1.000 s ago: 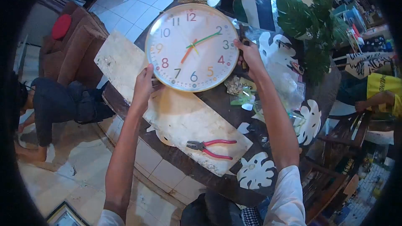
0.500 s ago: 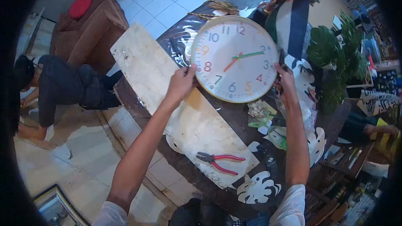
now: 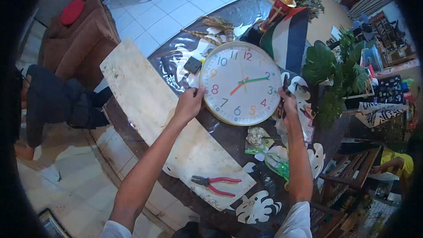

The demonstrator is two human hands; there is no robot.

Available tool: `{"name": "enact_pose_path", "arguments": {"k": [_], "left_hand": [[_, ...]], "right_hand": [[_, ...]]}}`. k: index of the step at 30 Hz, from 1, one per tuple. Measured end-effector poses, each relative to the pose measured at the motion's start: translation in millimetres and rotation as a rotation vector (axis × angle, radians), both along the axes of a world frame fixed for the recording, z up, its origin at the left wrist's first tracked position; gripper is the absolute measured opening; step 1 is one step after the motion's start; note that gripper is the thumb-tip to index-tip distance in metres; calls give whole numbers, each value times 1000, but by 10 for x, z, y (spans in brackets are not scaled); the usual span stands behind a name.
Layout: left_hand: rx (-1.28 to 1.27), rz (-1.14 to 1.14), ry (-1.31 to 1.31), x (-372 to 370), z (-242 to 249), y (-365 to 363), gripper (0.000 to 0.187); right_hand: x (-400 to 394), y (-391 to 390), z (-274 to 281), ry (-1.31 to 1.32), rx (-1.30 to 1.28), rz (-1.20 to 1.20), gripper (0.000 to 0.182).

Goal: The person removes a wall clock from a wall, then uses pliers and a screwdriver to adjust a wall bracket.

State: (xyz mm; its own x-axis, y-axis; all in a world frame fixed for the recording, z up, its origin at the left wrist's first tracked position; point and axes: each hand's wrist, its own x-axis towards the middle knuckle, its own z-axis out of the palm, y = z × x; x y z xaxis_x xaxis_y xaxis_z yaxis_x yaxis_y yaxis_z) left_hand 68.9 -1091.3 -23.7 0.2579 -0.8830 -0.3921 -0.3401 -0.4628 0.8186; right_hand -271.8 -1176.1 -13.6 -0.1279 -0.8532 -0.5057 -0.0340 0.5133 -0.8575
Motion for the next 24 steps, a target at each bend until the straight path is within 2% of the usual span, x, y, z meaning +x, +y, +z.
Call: {"name": "enact_pose_path", "arguments": {"k": [4, 7, 9, 14, 19, 20, 21, 24], "left_hand": [[-16, -22, -11, 7, 65, -13, 55], [53, -19, -42, 39, 122, -36, 54], [34, -19, -93, 65, 129, -62, 54], [1, 54, -109, 32, 43, -31, 54], [-37, 59, -243, 9, 118, -19, 53], [-33, 51, -272, 5, 133, -20, 53], [-33, 42, -290, 9, 94, -21, 52], [-86, 34, -301, 9, 92, -70, 50]], "right_hand": [[32, -4, 49, 118, 2, -29, 25], [89, 29, 143, 123, 6, 6, 27], [154, 36, 42, 56, -38, 10, 26], [173, 33, -43, 91, -64, 13, 25], [194, 18, -46, 189, -100, 13, 24], [248, 51, 0, 135, -77, -18, 26], [139, 53, 18, 199, -47, 111, 27], [358, 75, 50, 172, -136, -58, 29]]}}
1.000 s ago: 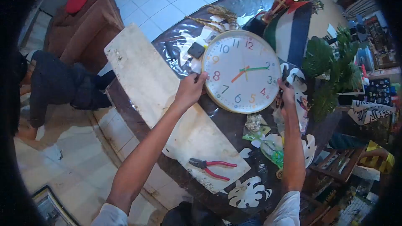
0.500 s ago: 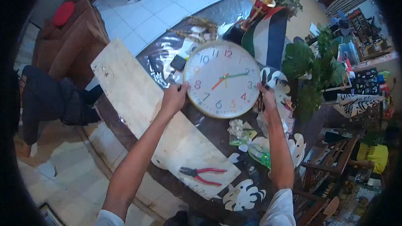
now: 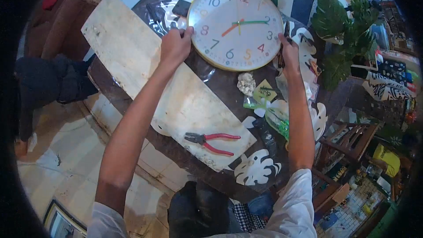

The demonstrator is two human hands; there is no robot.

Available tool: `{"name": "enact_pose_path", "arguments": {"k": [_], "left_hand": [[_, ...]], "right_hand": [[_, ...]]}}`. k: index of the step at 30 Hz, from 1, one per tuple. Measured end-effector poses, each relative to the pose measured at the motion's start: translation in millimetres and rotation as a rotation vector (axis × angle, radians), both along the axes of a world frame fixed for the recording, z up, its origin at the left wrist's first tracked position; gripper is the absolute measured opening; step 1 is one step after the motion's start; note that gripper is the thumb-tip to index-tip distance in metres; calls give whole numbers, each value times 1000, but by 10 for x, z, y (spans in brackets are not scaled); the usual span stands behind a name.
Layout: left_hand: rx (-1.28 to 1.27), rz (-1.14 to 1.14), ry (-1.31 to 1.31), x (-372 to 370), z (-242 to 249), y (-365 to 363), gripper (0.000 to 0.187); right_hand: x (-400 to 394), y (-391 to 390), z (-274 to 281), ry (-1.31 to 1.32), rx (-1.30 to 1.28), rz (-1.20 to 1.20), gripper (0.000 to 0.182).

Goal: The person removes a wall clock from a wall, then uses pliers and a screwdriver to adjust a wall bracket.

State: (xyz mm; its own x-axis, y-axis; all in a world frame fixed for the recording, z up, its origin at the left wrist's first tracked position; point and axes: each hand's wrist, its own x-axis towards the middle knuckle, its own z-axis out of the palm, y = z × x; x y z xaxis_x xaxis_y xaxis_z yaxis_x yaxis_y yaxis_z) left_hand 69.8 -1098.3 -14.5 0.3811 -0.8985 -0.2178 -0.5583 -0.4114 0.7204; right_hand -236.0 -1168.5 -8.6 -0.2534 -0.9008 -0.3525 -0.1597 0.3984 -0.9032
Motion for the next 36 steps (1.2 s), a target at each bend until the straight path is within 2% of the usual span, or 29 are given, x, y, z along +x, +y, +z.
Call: {"name": "enact_pose_path", "arguments": {"k": [3, 4, 5, 7, 8, 9, 12, 14, 16, 18, 21, 25, 28, 31, 34, 35, 36], "left_hand": [[-20, -34, 33, 11, -49, 112, 49], [-40, -51, 41, 23, -48, 121, 49], [-9, -71, 42, 19, 27, 166, 39], [-278, -49, 71, -47, 63, 436, 29], [-417, -40, 84, -63, 105, 599, 26], [-421, -76, 110, -74, 245, 813, 22], [-430, -63, 161, -109, 503, 1694, 15], [-312, 73, 225, -115, 434, 2409, 9], [-63, 268, 314, -159, 329, 3137, 7], [-38, 384, 380, -204, 238, 3747, 7], [80, 485, 338, -213, 178, 4539, 7], [171, 529, 292, -163, 276, 5221, 7], [201, 581, 244, -123, 246, 5757, 7], [234, 638, 210, -96, 246, 6295, 9], [256, 740, 219, -149, 323, 6729, 11], [264, 815, 204, -188, 365, 6926, 12], [221, 764, 102, -245, 295, 7173, 11]], "right_hand": [[-120, 14, -87, 64, 20, 69, 31], [-84, 37, -50, 107, 77, 7, 37], [-171, -9, -192, 136, -35, 10, 39], [-252, 25, -330, 204, -221, -2, 40], [-182, 111, -210, 281, -326, -11, 36], [-104, 198, -85, 365, -428, -24, 33], [142, 815, 311, 389, -443, 104, 30], [340, 1342, 434, 324, -414, 252, 33], [582, 1762, 546, 688, -494, 662, 35], [848, 2071, 603, 807, -409, 839, 39], [982, 2267, 485, 716, -305, 1003, 40], [1046, 2410, 434, 800, -250, 1048, 44], [1058, 2436, 449, 907, -369, 1106, 45], [1111, 2529, 478, 942, -390, 1069, 50], [1102, 2880, 541, 978, -661, 999, 56], [1105, 3009, 589, 976, -568, 1147, 63], [1086, 3137, 575, 1213, -505, 1261, 59]]}}
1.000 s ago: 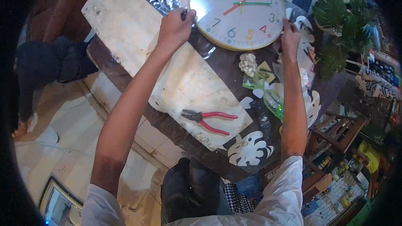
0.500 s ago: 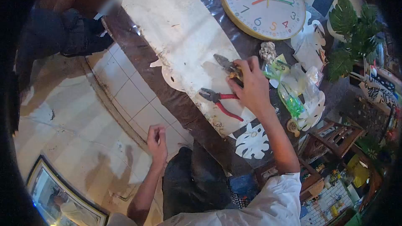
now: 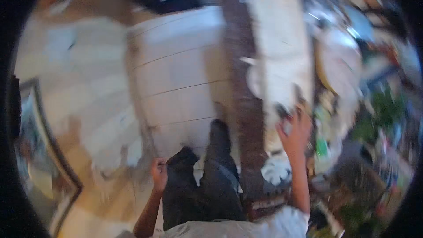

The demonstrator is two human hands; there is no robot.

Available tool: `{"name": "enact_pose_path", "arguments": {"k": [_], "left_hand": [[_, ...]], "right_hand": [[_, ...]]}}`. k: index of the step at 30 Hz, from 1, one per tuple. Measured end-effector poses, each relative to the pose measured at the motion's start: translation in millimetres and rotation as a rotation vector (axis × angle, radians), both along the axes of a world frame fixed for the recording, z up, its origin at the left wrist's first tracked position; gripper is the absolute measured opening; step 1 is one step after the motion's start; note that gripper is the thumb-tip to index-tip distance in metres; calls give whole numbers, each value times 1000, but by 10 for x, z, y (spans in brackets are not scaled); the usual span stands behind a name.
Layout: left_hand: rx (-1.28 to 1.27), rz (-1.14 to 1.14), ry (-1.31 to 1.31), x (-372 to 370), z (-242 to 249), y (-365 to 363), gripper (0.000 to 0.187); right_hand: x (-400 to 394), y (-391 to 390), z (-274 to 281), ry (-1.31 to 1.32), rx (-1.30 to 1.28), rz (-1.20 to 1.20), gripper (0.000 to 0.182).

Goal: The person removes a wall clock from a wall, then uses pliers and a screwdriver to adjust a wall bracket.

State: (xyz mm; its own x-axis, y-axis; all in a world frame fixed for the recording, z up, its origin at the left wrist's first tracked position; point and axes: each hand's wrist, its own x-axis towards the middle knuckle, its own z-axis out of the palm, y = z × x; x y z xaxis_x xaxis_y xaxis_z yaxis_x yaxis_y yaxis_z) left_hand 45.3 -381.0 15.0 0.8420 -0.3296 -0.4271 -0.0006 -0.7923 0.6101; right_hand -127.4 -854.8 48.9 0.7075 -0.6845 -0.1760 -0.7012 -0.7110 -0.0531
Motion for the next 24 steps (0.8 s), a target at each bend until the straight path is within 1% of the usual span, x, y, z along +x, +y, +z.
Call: {"name": "enact_pose_path", "arguments": {"k": [1, 2, 3, 4, 5, 6, 7, 9, 10, 11, 13, 14, 16, 18, 20, 21, 22, 23, 24], "left_hand": [[26, -57, -106, -91, -135, 292, 11], [-16, -26, -183, -211, -281, 532, 9], [5, 62, -84, -253, -216, 611, 11], [67, 23, -53, -275, -226, 741, 15], [25, 129, 72, -343, -222, 838, 17], [-5, 151, 22, -349, -245, 899, 17], [32, 168, 155, -346, -251, 971, 19], [-56, 225, 184, -218, -227, 1073, 19], [-105, 250, 207, -207, -287, 1138, 19], [-127, 251, 166, -206, -403, 1262, 19], [-171, 259, 100, -280, -612, 1502, 19], [-226, 328, 79, -274, -700, 1593, 19], [-336, 461, 34, -273, -732, 1713, 20], [-365, 527, 50, -198, -725, 1891, 19], [-394, 651, 60, -116, -698, 2003, 18], [-406, 729, 61, -42, -676, 2065, 17], [-420, 806, 58, 22, -658, 2111, 16], [-438, 879, -33, 54, -635, 2176, 13], [-450, 946, -131, 76, -594, 2284, 11]], "right_hand": [[-143, 45, -197, 40, -30, 7, 55], [-293, 81, -389, 80, -60, 15, 52], [-204, 44, -318, -54, 33, 10, 43], [-388, -137, -536, -15, 10, 82, 44], [-570, -326, -767, 20, -14, 154, 44], [-746, -515, -969, 31, -111, 233, 44], [-906, -699, -1175, 39, -215, 308, 44], [-1062, -797, -1241, -182, 310, -85, 47], [-961, -694, -1162, -308, 409, -240, 47], [-661, -347, -1019, -408, 449, -331, 47], [-120, 303, -721, -570, 548, -420, 47], [117, 632, -608, -639, 615, -447, 47], [529, 1252, -471, -725, 819, -481, 48], [904, 1907, -462, -725, 1082, -472, 48], [1308, 2703, -576, -598, 1409, -430, 49], [1553, 3208, -676, -486, 1579, -321, 49], [1818, 3743, -747, -422, 1662, -339, 52], [2083, 4275, -817, -354, 1740, -358, 54], [2344, 4628, -839, -199, 1822, -268, 57]]}}
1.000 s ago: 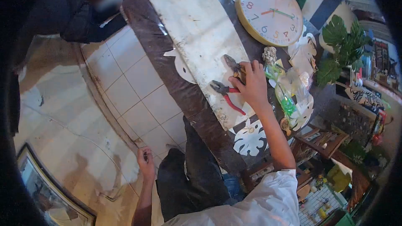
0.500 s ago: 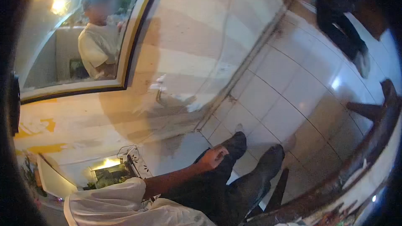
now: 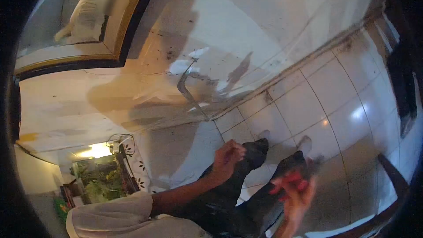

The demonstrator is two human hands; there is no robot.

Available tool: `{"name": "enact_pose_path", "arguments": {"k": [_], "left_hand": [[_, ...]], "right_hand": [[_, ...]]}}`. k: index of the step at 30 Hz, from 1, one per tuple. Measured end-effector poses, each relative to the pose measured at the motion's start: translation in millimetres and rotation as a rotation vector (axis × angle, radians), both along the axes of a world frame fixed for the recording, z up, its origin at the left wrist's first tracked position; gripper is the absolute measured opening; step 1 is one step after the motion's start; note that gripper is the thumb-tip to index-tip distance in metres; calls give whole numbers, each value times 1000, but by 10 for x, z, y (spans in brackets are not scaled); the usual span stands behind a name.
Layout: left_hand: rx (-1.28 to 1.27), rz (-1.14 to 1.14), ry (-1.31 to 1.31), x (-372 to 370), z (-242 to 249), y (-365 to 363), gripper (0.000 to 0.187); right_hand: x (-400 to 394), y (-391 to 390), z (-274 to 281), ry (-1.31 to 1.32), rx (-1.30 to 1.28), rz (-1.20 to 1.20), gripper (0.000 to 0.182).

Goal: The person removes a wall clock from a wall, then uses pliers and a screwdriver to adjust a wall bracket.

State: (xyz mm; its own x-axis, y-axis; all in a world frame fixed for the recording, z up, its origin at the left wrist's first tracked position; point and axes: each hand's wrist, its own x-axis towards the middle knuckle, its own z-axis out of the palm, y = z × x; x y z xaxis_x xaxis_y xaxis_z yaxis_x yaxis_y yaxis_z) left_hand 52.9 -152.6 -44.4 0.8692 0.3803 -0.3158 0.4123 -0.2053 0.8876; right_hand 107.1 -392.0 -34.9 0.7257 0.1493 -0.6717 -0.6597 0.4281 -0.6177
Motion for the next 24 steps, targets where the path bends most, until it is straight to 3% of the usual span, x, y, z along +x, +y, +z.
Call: {"name": "enact_pose_path", "arguments": {"k": [1, 4, 6, 10, 12, 15, 20, 24], "left_hand": [[24, 96, -72, 5, 59, 74, 9], [94, 177, -316, 124, 354, 231, 15], [38, 225, -223, 355, 359, 156, 20], [48, 267, -229, 732, -67, 69, 31], [-141, 392, -277, 972, -223, 72, 29], [-332, 449, -415, 1275, -669, 145, 25], [-422, 552, -679, 1535, -1101, 286, 25], [-446, 523, -839, 1431, -1302, 412, 23]], "right_hand": [[218, 279, -36, 12, 69, 167, 60], [683, 993, -168, -208, 253, 348, 59], [974, 1247, -224, -308, 298, 503, 56], [1394, 1479, -80, -444, 222, 708, 49], [1587, 1514, -131, -493, 174, 823, 47], [1767, 1602, -367, -684, 73, 913, 48], [1812, 1819, -712, -865, 59, 911, 44], [1654, 1969, -862, -763, 86, 889, 43]]}}
